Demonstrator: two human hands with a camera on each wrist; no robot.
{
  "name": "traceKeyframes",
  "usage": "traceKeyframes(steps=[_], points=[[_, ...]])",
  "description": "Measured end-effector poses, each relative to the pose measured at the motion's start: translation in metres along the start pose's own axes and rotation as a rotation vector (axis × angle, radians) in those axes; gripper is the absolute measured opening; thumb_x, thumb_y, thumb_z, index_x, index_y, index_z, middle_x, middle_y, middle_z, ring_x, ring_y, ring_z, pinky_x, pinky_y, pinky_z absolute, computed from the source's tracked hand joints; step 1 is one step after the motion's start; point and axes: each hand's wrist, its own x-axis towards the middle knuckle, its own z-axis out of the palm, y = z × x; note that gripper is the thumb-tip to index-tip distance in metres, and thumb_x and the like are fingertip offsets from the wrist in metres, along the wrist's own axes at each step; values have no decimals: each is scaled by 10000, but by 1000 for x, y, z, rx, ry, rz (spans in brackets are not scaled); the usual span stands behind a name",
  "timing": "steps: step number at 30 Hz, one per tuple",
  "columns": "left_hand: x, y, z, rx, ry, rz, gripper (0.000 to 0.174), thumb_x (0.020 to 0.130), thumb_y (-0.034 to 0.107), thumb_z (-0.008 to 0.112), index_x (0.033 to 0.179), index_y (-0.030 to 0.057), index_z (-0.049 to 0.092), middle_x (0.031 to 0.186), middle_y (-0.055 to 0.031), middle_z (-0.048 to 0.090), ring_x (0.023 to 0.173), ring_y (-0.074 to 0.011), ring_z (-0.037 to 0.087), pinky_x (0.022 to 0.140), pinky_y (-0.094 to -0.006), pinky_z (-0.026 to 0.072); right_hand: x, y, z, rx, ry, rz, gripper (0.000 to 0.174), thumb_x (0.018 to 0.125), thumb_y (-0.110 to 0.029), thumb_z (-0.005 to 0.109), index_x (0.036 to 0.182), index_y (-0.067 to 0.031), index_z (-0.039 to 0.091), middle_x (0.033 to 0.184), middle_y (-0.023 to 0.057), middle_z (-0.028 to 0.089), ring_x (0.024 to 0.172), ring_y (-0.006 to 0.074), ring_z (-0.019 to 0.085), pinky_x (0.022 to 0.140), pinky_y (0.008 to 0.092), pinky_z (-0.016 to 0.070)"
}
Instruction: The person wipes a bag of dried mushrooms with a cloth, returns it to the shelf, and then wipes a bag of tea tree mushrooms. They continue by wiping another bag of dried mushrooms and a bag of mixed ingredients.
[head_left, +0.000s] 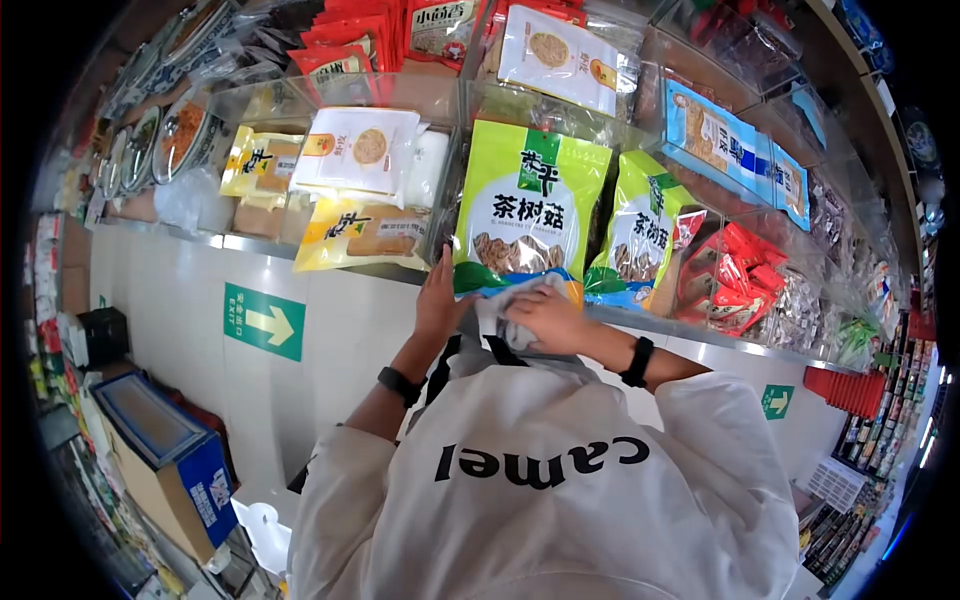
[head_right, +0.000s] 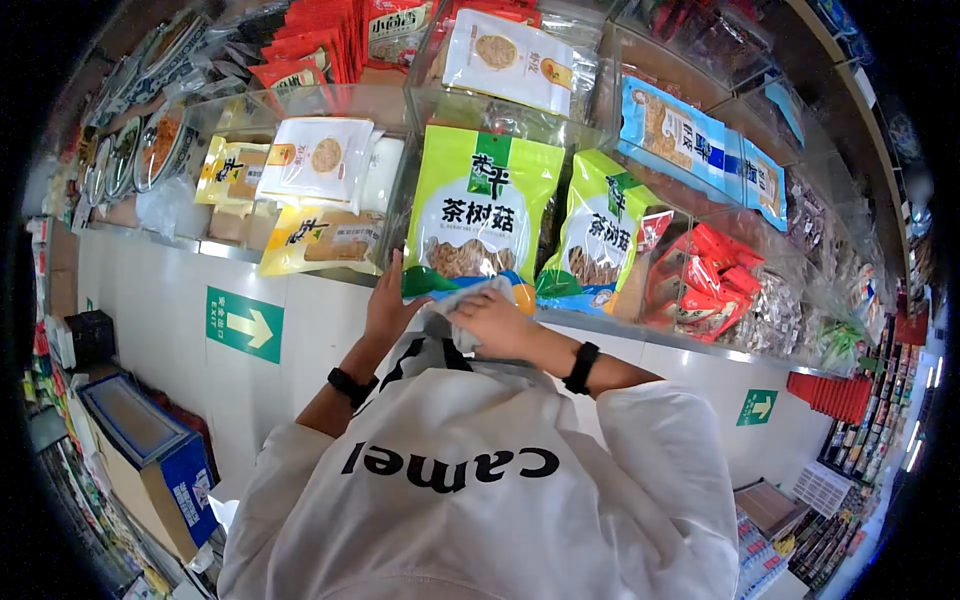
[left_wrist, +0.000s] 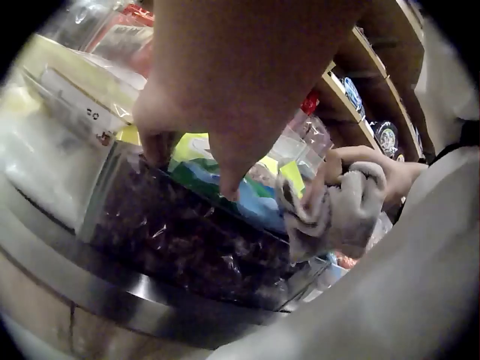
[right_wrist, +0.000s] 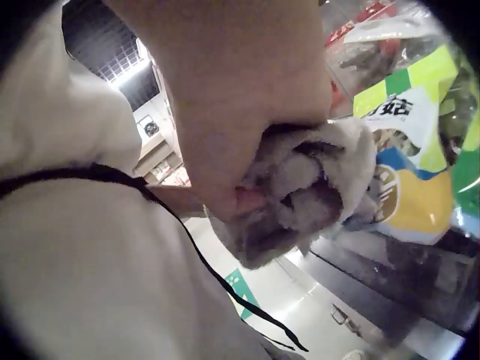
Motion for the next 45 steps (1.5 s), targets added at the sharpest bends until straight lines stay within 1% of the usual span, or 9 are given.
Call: traceKeyframes(steps=[4,6,8,13,17,27,29,34,45], points=[[-4,-2,-3,19,-44,46,887,684,234,722,1353,11,184,1282,-216,376,1137,-356,411,944,-398,364,-15,-7,-40,119,86,250,556,574,-178,702,1073,-69,482,990,150,554,1041,304,497,897,393,371],[-8,0,-5,34,-39,50,834,665,192,718,1326,15,242,1307,-193,350,1164,-348,387,948,-398,362,-10,-7,-45,126,134,233,560,585,-178,702,1084,-57,478,1052,157,542,1049,312,488,901,385,375],[-13,-1,-7,54,-34,56,784,645,150,714,1299,18,301,1332,-171,325,1190,-341,364,953,-397,359,4,-10,-34,137,463,73,566,596,-171,698,1099,-42,471,1116,153,519,1060,307,482,924,401,356],[-27,-4,-9,252,-153,112,578,650,111,667,1159,-3,418,1362,-162,282,1231,-313,315,972,-405,329,43,-12,7,71,320,22,571,576,-156,701,1085,-46,466,1247,102,448,1158,288,401,952,400,332],[-30,-4,-9,305,-242,115,623,709,117,644,1238,-15,343,1389,-173,223,1251,-323,274,983,-431,309,32,-16,17,-35,299,50,568,567,-148,697,1075,-40,467,1240,101,456,1141,288,399,954,397,329],[-25,-7,-9,509,-270,164,702,713,208,619,1285,-43,298,1379,-166,255,1249,-273,293,954,-386,335,-87,1,14,-2,277,326,538,568,-142,694,1054,-56,479,1018,129,551,1044,302,476,882,410,380],[-26,-6,-9,517,-281,169,705,714,203,620,1287,-43,291,1377,-167,256,1249,-275,293,944,-390,347,-114,5,14,114,193,556,477,591,-154,679,1011,-46,482,913,168,579,935,340,533,821,419,420],[-22,6,-19,355,-369,44,689,751,152,572,1316,-33,224,1389,-191,215,1271,-316,254,972,-416,341,-157,8,15,145,327,749,418,617,-168,658,969,-40,473,843,194,585,849,363,557,755,433,444],[26,46,-86,182,-187,294,493,730,16,550,1207,-14,430,1312,-244,322,1179,-380,372,978,-411,330,-162,11,-9,243,701,763,385,618,-157,657,934,-36,474,813,176,564,804,367,543,729,424,436]])
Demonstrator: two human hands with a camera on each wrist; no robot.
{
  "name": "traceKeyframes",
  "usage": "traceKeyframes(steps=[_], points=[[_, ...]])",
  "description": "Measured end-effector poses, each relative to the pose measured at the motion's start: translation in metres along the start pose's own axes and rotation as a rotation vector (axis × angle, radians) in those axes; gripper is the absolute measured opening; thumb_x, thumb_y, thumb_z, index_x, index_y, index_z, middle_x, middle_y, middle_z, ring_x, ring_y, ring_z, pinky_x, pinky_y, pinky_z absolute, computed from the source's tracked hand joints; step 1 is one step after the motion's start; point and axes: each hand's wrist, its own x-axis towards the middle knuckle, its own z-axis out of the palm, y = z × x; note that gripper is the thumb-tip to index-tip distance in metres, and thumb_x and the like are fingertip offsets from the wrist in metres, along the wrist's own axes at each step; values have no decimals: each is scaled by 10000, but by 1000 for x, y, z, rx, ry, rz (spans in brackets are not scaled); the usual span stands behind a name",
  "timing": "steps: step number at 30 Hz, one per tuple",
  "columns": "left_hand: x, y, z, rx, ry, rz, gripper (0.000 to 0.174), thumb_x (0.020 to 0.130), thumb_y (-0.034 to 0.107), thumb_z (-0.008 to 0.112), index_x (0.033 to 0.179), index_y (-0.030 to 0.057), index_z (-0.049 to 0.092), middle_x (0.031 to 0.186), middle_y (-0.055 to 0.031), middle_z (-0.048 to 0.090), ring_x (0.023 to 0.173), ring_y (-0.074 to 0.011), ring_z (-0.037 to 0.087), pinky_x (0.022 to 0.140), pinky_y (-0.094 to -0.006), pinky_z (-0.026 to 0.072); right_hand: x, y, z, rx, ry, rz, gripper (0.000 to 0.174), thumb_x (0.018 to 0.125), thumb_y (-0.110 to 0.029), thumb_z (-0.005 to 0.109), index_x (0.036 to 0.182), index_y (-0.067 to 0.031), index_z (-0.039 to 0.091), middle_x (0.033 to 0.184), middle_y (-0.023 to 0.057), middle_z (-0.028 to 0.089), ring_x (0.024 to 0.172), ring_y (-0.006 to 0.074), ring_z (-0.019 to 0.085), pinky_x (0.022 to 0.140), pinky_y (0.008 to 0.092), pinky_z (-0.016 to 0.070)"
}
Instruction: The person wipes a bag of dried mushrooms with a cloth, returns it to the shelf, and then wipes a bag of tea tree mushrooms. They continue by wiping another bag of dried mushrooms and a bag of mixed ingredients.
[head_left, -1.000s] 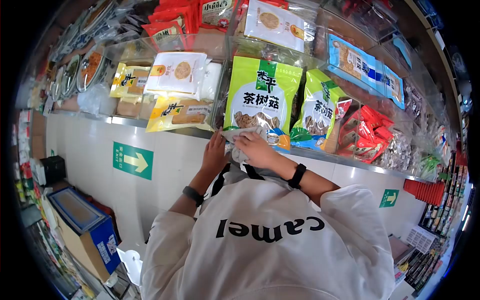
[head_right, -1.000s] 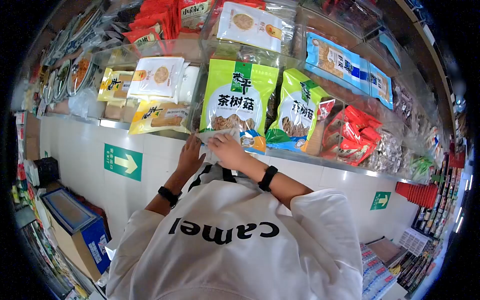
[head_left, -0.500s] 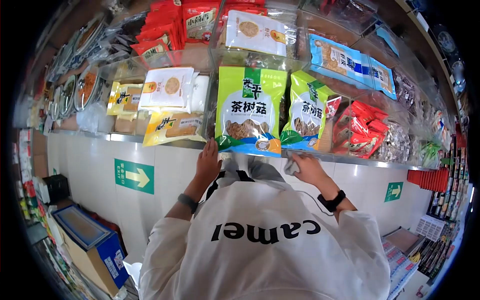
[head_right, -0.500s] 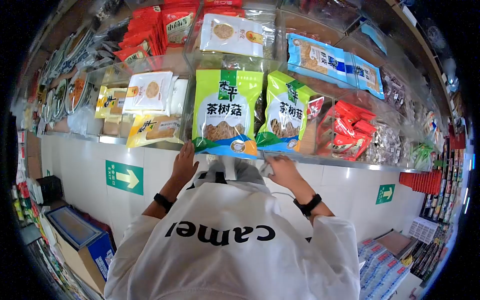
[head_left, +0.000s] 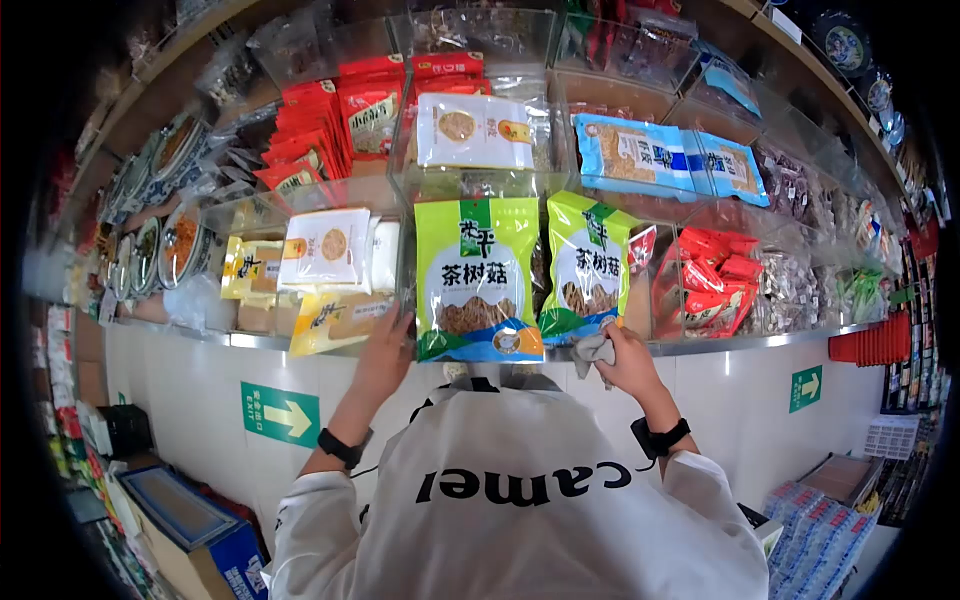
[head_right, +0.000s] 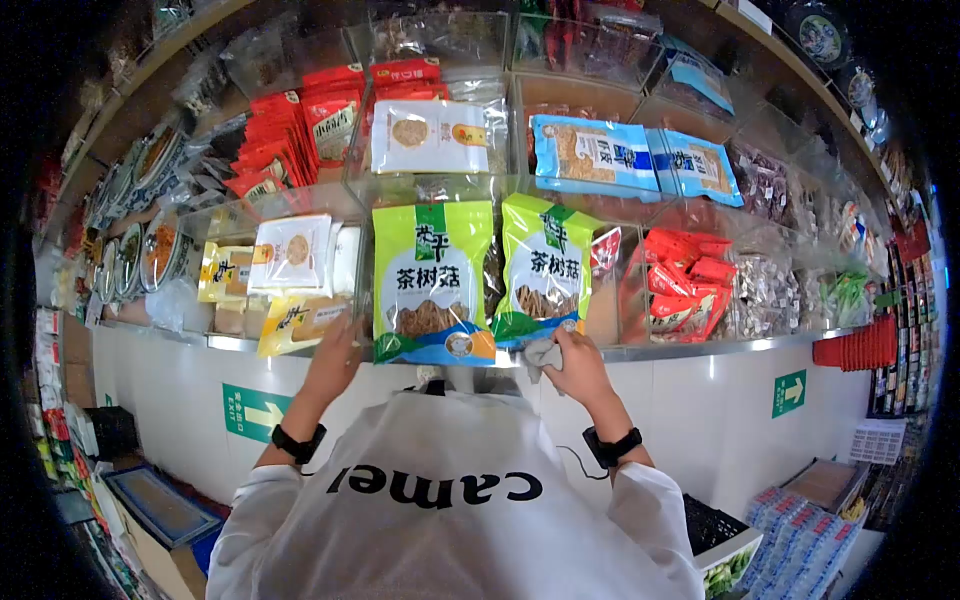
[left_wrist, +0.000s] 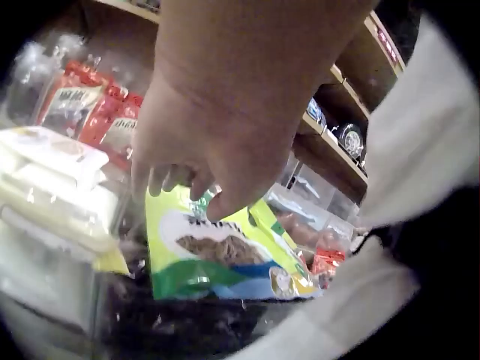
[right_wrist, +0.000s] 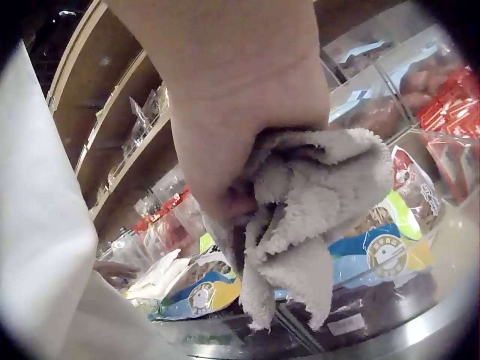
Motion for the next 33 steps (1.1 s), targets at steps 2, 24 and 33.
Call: traceKeyframes(steps=[2,24,33], points=[[17,3,-29,66,54,55,478,733,28,555,1197,-5,446,1308,-241,333,1183,-385,364,980,-405,324,4,4,-6,-19,71,-26,376,614,-146,657,927,-44,475,829,174,559,830,362,537,735,423,428],[273,31,-237,415,268,401,428,799,117,544,1208,49,438,1278,-167,410,1180,-334,387,986,-395,323,56,15,-27,104,274,-72,386,592,-155,655,905,-26,470,832,194,554,817,378,530,725,420,430],[460,-21,-198,306,303,149,458,841,266,463,1236,43,402,1180,-220,479,1095,-347,460,915,-433,371,69,30,-28,157,291,107,376,616,-155,640,920,-10,474,831,208,555,807,383,543,708,422,441]])
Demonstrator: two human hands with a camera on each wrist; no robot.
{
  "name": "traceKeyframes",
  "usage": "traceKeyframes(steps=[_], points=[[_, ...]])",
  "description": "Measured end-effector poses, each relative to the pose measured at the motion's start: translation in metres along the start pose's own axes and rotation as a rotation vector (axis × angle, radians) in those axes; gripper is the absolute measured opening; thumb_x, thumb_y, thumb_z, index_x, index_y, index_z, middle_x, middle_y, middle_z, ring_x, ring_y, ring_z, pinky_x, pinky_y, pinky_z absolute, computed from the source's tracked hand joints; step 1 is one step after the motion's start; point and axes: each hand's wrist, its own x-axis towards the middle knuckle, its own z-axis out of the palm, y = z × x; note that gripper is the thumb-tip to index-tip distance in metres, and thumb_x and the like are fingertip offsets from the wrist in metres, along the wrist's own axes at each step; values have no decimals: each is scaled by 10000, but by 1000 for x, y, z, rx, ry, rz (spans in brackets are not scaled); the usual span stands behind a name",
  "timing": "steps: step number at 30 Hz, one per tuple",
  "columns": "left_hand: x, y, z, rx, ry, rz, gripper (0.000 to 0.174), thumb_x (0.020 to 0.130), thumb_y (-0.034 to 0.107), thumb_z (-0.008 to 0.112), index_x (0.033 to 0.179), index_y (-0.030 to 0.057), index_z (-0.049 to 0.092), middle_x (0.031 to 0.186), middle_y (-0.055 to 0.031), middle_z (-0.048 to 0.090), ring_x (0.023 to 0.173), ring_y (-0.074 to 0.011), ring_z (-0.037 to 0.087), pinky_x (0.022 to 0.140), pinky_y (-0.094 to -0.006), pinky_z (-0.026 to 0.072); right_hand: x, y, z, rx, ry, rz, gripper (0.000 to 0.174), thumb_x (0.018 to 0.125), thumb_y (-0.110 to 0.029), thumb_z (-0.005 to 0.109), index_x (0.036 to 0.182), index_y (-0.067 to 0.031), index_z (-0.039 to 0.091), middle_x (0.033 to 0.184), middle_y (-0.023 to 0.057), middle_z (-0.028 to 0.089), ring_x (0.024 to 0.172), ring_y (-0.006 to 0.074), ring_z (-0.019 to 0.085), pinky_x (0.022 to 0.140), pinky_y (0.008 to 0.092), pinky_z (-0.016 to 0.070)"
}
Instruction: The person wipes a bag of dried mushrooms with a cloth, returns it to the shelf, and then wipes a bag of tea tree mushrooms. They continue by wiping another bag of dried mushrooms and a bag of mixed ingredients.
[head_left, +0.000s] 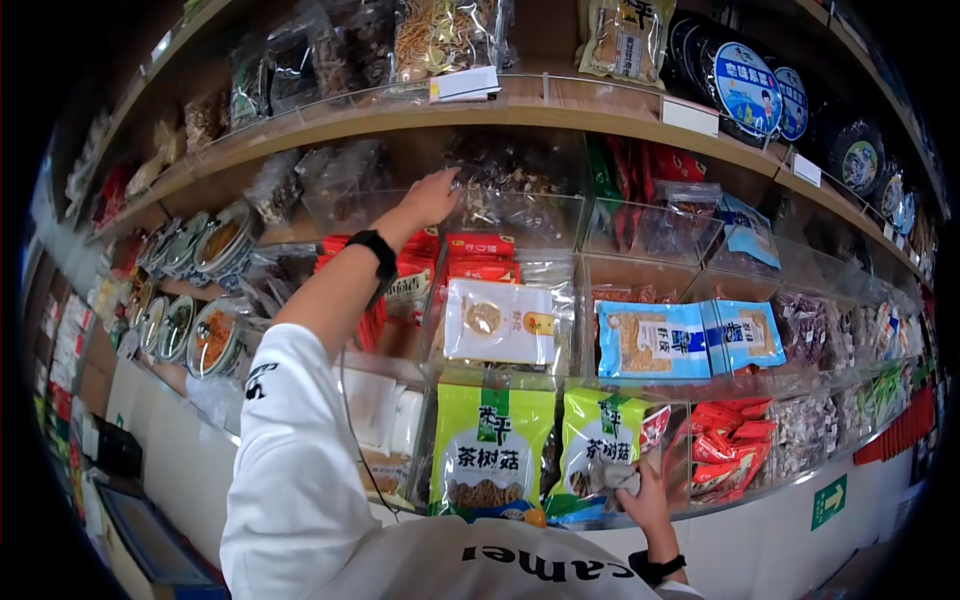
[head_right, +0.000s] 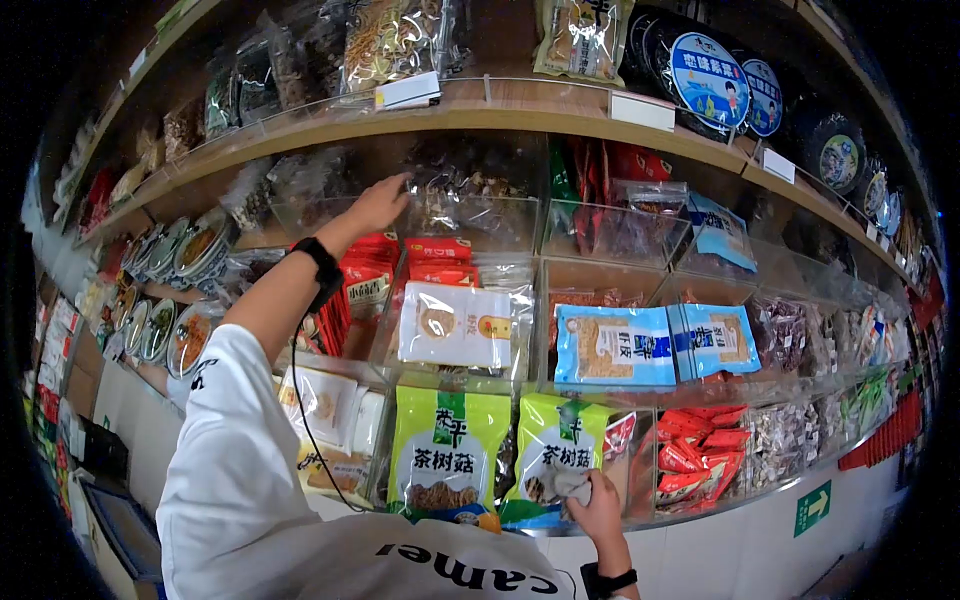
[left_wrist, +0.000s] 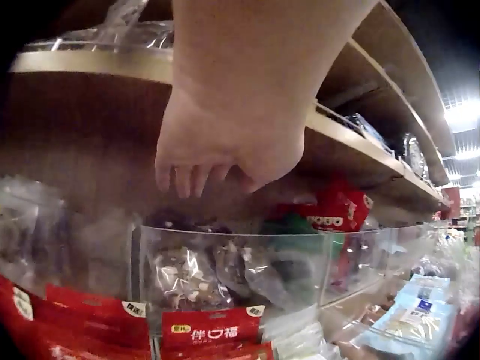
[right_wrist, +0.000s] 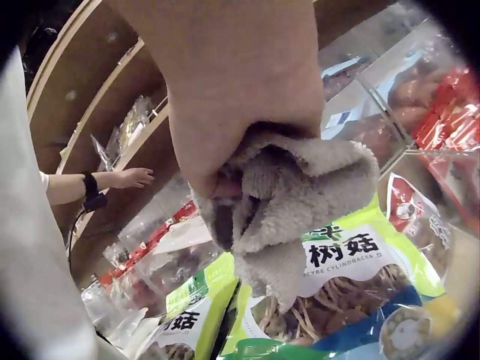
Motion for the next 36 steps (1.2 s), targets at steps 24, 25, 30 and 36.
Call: traceKeyframes(steps=[24,25,30,36], points=[[144,-111,50,-437,-80,-403,471,814,399,559,1085,18,498,930,-144,576,877,-259,588,748,-368,460,64,16,23,-70,-48,97,384,600,-150,642,922,-6,490,838,191,549,820,373,527,728,419,426],[141,-106,42,-671,-255,-611,328,843,322,558,1064,87,503,986,-89,531,890,-225,565,770,-365,455,65,14,23,-74,-50,89,384,600,-150,642,922,-6,490,838,191,549,820,373,527,728,419,426],[108,-68,32,-1056,101,-529,177,856,194,520,928,33,509,769,-82,555,699,-197,611,581,-331,484,66,4,18,-72,-14,41,372,598,-144,641,914,-8,501,844,194,558,817,370,531,731,413,429],[55,-23,23,-406,477,-261,134,867,111,466,937,1,434,715,-173,551,622,-295,597,583,-377,461,52,1,15,-108,45,5,381,600,-139,646,929,-8,505,858,190,565,828,365,535,739,416,430]])
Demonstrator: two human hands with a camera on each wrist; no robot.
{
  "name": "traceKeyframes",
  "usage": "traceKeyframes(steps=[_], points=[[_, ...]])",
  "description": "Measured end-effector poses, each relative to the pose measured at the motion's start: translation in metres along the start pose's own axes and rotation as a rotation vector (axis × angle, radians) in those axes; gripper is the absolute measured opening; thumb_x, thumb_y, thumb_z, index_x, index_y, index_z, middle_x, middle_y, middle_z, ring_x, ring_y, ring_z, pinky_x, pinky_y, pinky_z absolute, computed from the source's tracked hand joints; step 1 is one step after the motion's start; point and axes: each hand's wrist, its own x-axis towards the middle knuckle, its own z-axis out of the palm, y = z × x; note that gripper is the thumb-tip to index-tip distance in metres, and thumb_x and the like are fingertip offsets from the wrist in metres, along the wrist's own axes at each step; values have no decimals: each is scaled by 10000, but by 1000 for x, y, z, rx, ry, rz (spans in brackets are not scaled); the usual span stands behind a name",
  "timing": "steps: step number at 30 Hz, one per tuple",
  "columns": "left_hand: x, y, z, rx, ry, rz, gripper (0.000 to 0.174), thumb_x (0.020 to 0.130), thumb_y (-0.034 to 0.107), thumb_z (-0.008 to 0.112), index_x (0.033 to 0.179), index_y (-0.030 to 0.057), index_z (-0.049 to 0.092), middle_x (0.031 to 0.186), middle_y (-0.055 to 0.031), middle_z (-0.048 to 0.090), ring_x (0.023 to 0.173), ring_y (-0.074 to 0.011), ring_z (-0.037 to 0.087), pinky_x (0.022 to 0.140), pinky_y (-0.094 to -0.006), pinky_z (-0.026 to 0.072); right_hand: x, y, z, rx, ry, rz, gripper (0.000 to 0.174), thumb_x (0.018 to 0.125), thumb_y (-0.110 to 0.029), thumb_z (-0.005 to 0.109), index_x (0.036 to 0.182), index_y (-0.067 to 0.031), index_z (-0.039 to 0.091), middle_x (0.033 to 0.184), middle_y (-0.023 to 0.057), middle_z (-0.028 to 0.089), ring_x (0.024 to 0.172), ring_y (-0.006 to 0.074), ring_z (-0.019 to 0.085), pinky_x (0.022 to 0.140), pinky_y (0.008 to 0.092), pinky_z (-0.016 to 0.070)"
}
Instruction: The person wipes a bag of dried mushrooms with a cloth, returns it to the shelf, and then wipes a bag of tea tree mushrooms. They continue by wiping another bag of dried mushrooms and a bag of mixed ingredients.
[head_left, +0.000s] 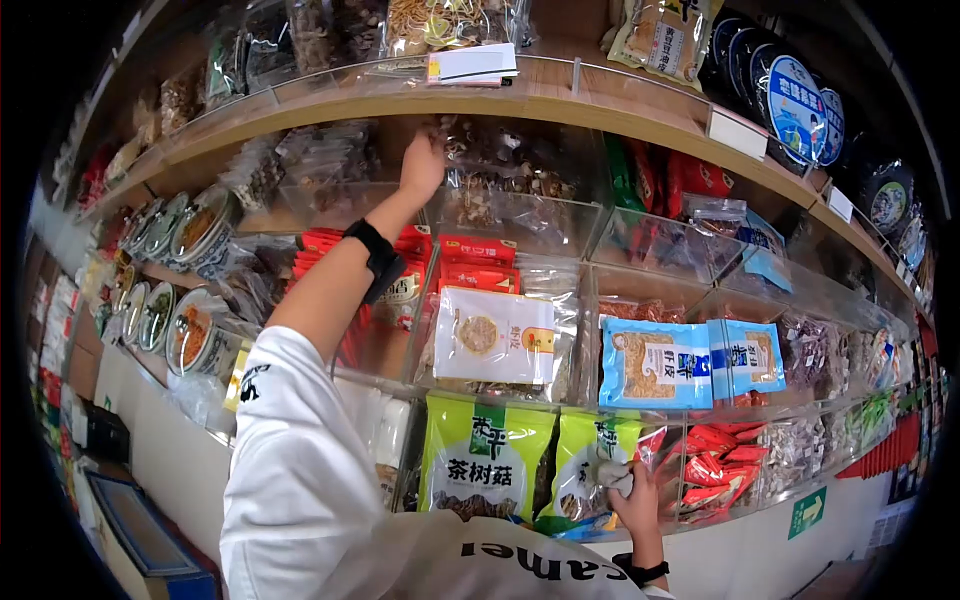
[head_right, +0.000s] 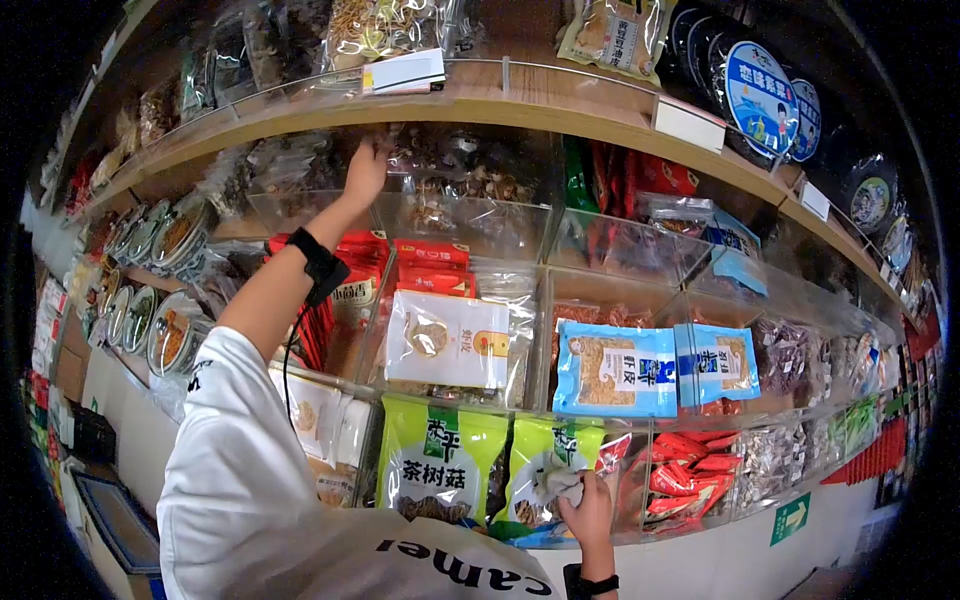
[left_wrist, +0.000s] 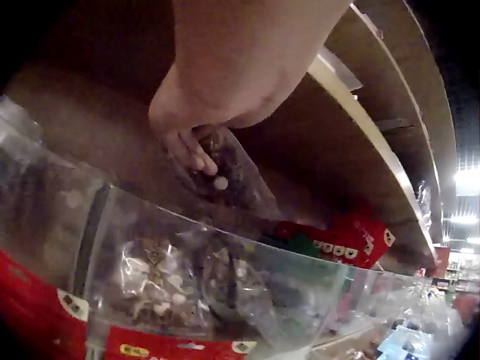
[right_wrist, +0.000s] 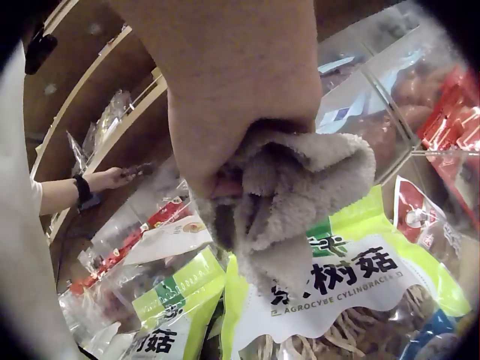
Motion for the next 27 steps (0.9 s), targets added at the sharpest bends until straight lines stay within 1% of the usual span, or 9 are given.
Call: traceKeyframes(steps=[2,10,15,18,20,22,24,25,27], points=[[-20,1,-2,-186,138,84,135,877,134,478,912,21,412,710,-165,534,609,-275,543,587,-361,431,-2,-11,-4,-12,-4,-2,385,600,-135,647,935,-10,504,873,192,565,840,366,533,739,414,430],[-136,52,-31,-563,82,-41,137,898,141,467,878,32,385,700,-34,398,643,-111,386,599,-256,363,-2,-40,-16,73,88,-115,426,611,-124,641,982,-16,461,914,196,541,845,378,521,749,410,426],[-224,93,-53,-480,10,-120,120,906,136,445,895,32,385,711,-32,399,635,-108,383,584,-254,358,11,-68,-34,321,50,-47,558,641,-108,611,1152,-65,390,1008,205,538,938,365,537,812,390,434],[-276,113,-62,-489,-69,-163,127,910,147,442,892,34,387,719,-39,403,642,-109,393,591,-250,360,24,-74,-38,280,114,-169,591,642,-97,600,1188,-91,374,1018,189,536,952,314,555,810,360,437],[-308,127,-67,-510,-118,-185,133,913,154,436,899,33,384,730,-42,409,650,-110,401,603,-246,363,30,-86,-44,371,74,-109,641,635,-89,597,1229,-92,356,1029,182,529,961,308,550,822,352,430],[-334,136,-71,-530,-168,-197,139,916,161,431,906,32,381,740,-46,414,657,-111,409,616,-243,367,34,-90,-45,474,0,-220,754,633,-81,590,1320,-108,281,1120,200,508,992,304,540,841,343,424],[-356,140,-71,-660,-239,-224,162,922,180,417,954,25,381,747,-48,422,668,-115,420,643,-239,370,25,-101,-44,494,-61,-275,784,632,-71,582,1344,-119,256,1169,196,490,1026,303,524,869,341,410],[-365,133,-70,-658,-271,-190,264,923,179,407,1120,6,373,747,-42,418,682,-119,423,664,-242,372,21,-106,-43,516,-124,-338,815,632,-61,574,1368,-130,231,1218,193,471,1061,301,507,897,339,396],[-377,129,-77,-642,-307,-196,324,924,172,405,1196,8,339,748,-40,419,692,-117,424,674,-240,373,11,-107,-37,455,-168,-389,802,630,-49,568,1363,-134,254,1249,183,451,1093,298,486,923,338,376]])
